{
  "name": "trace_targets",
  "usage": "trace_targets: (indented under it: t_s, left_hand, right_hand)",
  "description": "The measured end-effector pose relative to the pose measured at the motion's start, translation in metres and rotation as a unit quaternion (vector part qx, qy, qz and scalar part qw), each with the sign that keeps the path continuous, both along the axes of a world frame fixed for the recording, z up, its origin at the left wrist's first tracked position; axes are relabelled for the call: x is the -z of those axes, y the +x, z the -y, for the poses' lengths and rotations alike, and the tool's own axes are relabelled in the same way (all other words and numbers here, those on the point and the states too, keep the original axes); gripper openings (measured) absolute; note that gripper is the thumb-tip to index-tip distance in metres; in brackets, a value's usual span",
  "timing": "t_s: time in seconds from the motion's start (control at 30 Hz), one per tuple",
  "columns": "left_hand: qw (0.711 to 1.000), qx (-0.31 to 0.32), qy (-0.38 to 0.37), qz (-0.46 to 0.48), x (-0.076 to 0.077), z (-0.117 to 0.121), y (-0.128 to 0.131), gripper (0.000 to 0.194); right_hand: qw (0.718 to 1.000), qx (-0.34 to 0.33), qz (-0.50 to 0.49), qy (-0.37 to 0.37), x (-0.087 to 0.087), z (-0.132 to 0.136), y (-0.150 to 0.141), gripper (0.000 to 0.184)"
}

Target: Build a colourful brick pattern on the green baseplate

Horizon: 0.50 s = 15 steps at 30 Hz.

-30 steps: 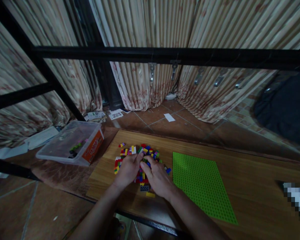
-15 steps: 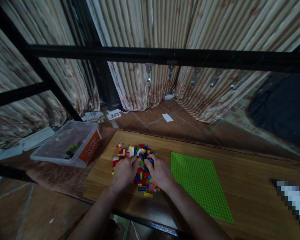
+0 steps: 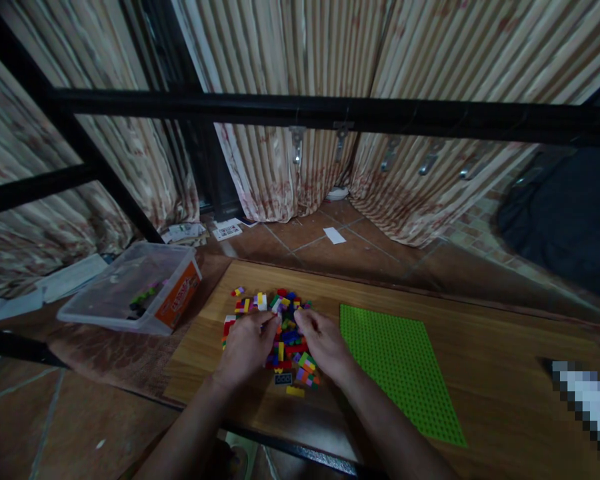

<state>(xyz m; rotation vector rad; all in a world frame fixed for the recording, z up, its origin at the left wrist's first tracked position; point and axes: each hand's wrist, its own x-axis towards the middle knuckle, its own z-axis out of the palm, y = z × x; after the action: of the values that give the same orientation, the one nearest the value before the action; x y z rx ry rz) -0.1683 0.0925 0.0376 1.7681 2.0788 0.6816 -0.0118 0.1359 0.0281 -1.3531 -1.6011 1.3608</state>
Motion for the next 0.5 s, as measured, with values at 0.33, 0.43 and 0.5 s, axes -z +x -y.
trace_targets:
  t_s: [0.33,0.43,0.5]
  left_hand:
    - [0.966,0.166,0.091,0.177,-0.017,0.008,0.023,0.032]
    - [0.969,0.168,0.101,0.149,-0.016,0.009,0.026,0.025]
    - [0.970,0.166,0.108,0.139,-0.015,0.010,0.026,0.025]
  right_hand:
    - [0.936,0.079,-0.244,-0.239,-0.010,0.010,-0.008,0.038]
    - [0.933,0.079,-0.266,-0.228,-0.013,0.012,-0.010,0.037]
    - [0.931,0.072,-0.279,-0.225,-0.015,0.014,-0.009,0.038]
